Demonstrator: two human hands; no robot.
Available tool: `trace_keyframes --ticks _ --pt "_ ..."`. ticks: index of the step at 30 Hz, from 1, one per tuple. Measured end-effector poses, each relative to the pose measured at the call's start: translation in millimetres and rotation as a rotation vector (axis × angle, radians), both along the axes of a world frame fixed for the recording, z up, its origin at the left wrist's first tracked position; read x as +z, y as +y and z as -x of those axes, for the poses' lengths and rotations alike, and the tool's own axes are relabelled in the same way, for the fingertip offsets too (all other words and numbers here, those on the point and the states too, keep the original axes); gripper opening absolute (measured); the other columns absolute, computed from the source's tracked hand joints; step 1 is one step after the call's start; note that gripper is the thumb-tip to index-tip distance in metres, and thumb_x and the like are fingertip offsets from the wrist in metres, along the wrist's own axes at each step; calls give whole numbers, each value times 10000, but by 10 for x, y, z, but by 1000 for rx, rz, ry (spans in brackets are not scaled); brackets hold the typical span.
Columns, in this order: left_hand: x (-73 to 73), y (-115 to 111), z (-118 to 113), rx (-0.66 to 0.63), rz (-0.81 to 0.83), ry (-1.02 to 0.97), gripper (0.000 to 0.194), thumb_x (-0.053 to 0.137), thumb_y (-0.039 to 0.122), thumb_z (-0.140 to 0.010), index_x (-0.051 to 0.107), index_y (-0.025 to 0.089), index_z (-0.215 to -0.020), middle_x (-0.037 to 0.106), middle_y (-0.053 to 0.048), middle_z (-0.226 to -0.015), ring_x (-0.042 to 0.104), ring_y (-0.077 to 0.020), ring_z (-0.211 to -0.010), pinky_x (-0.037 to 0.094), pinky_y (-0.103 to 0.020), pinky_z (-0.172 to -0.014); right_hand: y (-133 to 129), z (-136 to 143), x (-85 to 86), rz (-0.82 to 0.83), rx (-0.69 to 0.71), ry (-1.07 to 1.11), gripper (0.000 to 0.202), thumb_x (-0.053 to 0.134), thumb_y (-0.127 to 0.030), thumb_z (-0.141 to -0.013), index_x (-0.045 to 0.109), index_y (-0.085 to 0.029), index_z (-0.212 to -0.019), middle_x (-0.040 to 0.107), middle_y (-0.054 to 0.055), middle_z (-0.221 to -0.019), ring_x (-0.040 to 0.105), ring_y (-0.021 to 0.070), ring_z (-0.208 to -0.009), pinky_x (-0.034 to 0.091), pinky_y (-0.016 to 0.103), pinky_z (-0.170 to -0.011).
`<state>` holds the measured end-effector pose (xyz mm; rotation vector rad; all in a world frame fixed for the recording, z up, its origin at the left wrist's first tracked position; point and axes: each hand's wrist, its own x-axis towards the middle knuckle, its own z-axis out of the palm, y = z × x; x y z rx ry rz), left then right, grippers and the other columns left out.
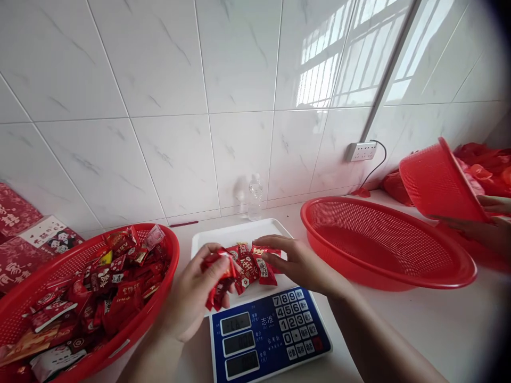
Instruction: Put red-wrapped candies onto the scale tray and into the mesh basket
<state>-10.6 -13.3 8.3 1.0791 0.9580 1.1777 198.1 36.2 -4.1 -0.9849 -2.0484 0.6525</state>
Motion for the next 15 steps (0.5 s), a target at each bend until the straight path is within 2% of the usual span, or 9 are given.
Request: trace_keyframes --ticks 2,5,11,15 --pt "-52 -24 -81 -41 -57 189 243 641 357 -765 555 200 -929 578 4 -698 526 -96 -516 429 -193 -436 -83 81 41 86 64 132 253 534 -332 -856 657 -272 -1068 684 43 -1017 632 193 -918 516 384 -799" --pt "-71 -68 -166 -49 -147 403 262 593 369 -800 560 206 -1001 585 1 -722 499 -87 -526 435 -199 -485 -185 180 55 169 185 235 275 542 -351 -861 633 -226 -1088 670 67 -1031 633 173 -891 524 339 -763" --pt "-110 -82 -188 -5 -287 532 218 528 375 -844 526 233 -1010 588 4 -729 530 -112 -589 421 -202 -510 -253 215 73 145 273 230 239 544 -339 -870 637 -197 -1039 668 58 -965 612 154 -869 495 307 -749" --pt "-114 -89 -183 -10 -303 543 204 544 358 -835 545 217 -983 606 -20 -768 567 -136 -667 447 -216 -557 -245 231 61 133 179 206 152 559 -296 -857 656 -188 -901 668 34 -849 596 134 -776 475 287 -691"
